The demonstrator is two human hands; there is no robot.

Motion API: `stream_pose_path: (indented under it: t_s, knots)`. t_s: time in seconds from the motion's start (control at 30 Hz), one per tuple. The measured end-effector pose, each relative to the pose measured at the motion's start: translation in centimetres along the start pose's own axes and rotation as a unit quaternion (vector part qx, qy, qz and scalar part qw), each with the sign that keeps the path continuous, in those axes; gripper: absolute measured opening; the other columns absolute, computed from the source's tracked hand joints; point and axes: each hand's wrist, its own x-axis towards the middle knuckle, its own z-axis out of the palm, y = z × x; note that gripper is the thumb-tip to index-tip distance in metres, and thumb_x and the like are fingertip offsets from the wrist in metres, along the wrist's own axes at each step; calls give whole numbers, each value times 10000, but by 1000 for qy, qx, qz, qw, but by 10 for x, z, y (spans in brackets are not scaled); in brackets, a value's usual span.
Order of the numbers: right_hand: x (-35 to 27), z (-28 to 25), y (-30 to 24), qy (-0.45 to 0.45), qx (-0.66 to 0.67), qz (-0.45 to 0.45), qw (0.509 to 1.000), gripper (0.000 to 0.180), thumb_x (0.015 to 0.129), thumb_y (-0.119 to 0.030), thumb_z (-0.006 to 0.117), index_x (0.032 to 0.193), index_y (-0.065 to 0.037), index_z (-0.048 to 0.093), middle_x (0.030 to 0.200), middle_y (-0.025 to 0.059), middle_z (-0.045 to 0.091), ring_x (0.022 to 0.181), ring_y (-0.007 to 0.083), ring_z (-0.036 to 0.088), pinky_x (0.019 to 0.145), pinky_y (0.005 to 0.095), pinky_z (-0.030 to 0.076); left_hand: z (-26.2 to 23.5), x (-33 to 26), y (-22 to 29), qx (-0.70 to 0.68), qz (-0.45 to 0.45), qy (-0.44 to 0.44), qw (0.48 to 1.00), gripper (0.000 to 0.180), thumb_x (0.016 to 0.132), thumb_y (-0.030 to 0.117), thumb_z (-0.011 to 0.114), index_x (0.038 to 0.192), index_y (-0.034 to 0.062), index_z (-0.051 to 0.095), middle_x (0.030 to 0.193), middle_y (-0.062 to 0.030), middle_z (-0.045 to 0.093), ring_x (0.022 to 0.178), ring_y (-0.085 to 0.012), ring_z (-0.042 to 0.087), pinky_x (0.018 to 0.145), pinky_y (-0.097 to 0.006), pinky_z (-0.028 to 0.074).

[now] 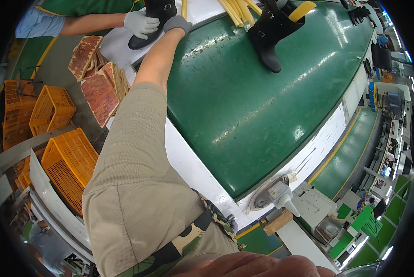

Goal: Applying adhesive and finishing strips to black boots in an industrial footwear factory.

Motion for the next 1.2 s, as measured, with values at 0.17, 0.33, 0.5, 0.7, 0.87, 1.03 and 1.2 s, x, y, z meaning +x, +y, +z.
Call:
stream_pose_path:
  t_s: [0.17,0.33,0.5,0.7,0.87,1.03,1.2]
  knots:
    - [1,27,3,-23,-28,-28,999,196,785,-239,614,881,-75,661,768,87,664,843,257,625,999,527,410,9,17,6,-2,10,13,1000,357,829,268,557,1081,75,720,1101,-172,694,1034,-317,673,872,-411,534]
    - [-14,61,1,-10,-169,-111,979,212,793,-255,617,887,-71,664,749,87,655,824,258,619,983,522,419,21,23,0,-40,4,26,999,355,821,255,559,1065,52,720,1106,-192,687,1045,-324,667,882,-401,529]
    - [-18,62,-1,-21,-160,-102,982,229,796,-258,614,908,-66,665,736,88,642,828,255,617,977,521,423,31,28,-15,-61,6,40,997,376,822,292,624,1018,-21,699,1008,-221,702,803,-302,719,720,-391,571]
    - [-6,10,5,-87,-31,-39,995,257,786,-252,615,945,-56,666,797,104,652,843,272,616,999,526,414,37,-2,5,-437,-142,-71,885,326,883,247,686,972,-66,683,843,-158,704,645,-220,697,460,-349,533]
    - [12,-3,2,-47,-50,-23,997,281,779,-252,612,987,-69,660,876,107,663,891,285,619,1025,532,394,42,-3,-6,-576,-96,-119,803,271,908,218,664,1026,-26,643,802,-107,662,581,-211,622,498,-357,525]
    - [-4,35,8,-29,-144,-103,984,323,778,-278,609,1026,-75,650,902,101,660,885,282,610,1007,533,401,49,-45,34,-759,-15,-254,599,288,950,276,613,1069,15,595,858,-82,625,701,-193,604,655,-358,534]
    - [2,43,0,-91,-124,-107,982,351,789,-297,600,1030,-46,645,902,112,645,846,279,589,992,532,400,31,-106,32,-845,49,-361,391,327,990,315,543,1152,33,574,982,-73,618,854,-196,600,841,-395,509]
